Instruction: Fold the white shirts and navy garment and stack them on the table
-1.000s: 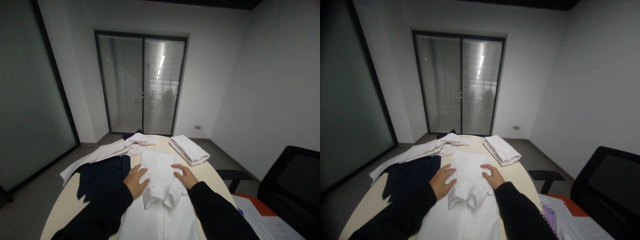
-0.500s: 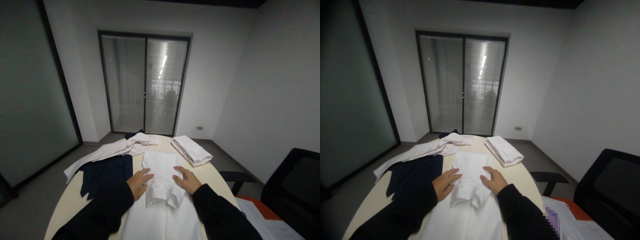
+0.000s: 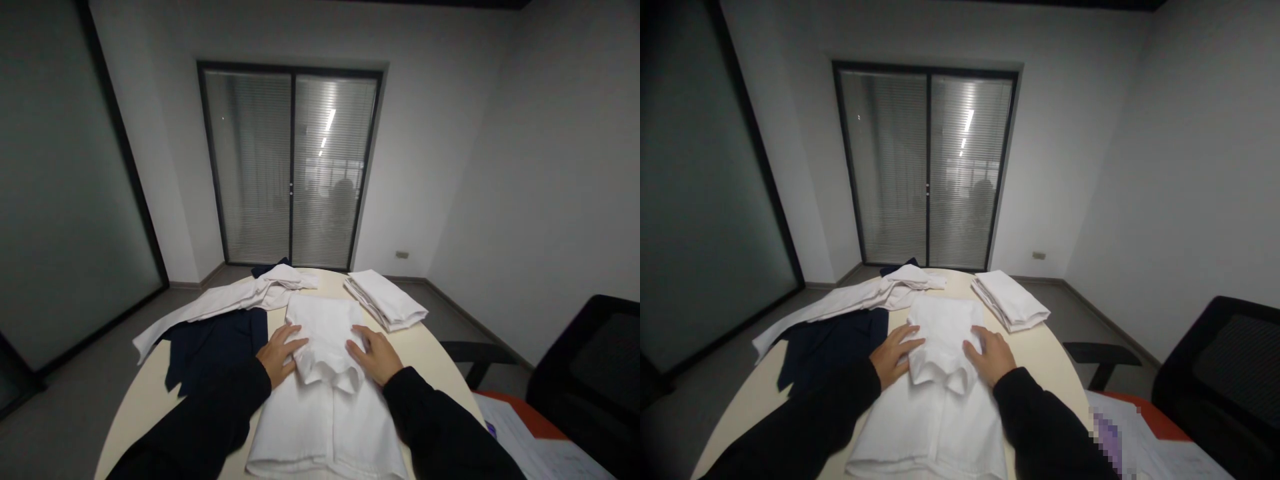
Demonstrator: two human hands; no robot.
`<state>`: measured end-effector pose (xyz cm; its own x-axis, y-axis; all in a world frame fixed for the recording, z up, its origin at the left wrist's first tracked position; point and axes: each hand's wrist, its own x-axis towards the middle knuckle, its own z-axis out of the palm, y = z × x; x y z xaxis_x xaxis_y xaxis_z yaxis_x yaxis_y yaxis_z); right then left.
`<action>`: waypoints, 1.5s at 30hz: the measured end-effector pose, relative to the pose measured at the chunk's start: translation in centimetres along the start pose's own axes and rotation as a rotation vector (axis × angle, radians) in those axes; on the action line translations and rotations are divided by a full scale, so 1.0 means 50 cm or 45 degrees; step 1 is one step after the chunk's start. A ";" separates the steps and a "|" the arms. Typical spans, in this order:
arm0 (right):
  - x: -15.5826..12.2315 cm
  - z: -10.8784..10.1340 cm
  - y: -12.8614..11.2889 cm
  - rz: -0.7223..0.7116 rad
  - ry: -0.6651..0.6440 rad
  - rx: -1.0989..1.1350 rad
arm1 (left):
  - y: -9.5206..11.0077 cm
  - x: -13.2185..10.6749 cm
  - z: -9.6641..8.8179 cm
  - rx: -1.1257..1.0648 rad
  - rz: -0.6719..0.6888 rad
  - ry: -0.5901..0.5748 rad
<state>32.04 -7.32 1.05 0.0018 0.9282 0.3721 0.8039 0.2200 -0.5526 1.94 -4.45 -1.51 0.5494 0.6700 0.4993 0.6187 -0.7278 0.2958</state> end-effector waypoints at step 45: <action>-0.042 -0.019 -0.016 -0.472 -0.601 0.109 | 0.053 -0.018 -0.049 -0.003 0.173 -0.300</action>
<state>31.95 -9.73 1.43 -0.5493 0.8136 0.1908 0.6496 0.5594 -0.5149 1.70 -7.34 0.83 0.7431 0.5815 0.3311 0.5293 -0.8135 0.2409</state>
